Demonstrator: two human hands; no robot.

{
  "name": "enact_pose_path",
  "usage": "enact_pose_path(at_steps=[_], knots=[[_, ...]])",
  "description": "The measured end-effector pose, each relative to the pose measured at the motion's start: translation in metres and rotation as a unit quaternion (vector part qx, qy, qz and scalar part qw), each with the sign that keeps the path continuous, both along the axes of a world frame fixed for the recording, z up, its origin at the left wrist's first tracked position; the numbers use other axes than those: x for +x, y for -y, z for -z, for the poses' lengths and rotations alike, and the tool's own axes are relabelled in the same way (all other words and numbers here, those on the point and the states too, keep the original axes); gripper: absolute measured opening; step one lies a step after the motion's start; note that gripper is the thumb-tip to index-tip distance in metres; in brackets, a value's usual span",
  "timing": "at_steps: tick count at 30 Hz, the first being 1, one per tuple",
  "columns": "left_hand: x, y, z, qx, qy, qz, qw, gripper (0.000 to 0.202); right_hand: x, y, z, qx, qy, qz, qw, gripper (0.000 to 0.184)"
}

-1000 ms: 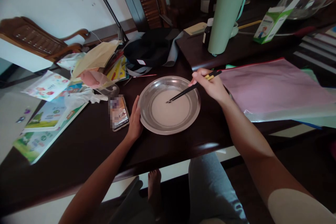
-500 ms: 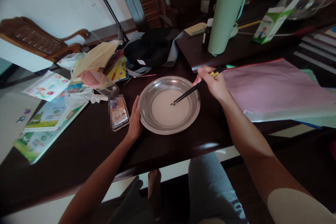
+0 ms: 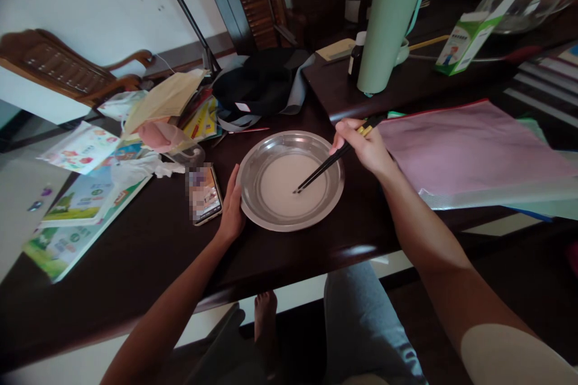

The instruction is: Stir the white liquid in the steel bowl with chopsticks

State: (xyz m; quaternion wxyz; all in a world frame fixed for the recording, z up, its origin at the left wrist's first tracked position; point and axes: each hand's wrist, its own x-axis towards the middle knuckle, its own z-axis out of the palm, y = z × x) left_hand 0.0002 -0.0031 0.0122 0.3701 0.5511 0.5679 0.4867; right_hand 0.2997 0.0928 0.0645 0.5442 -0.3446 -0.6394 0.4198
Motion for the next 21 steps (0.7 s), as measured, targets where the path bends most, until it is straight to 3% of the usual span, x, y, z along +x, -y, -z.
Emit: enact_pose_path(at_steps=[4,10,17,21], knots=[[0.0009,0.0006,-0.002,-0.011,0.009,0.0,1.0,0.059,-0.0055,0.0066,-0.0031,-0.017,0.063,-0.045,0.997,0.038],[0.0012,0.0009,-0.0024,-0.001,0.002,0.0,1.0,0.06,-0.0015,0.0008,-0.0023,-0.001,0.013,0.04,0.999,0.045],[-0.0004,-0.0004,0.0024,-0.004,0.019,0.003,1.0,0.061,-0.0058,0.0075,-0.0028,-0.015,0.07,-0.046,0.996,0.037],[-0.0005,-0.001,0.0035,0.001,0.02,0.004,1.0,0.061,-0.0029,0.0017,-0.0018,0.008,0.032,0.023,0.999,0.038]])
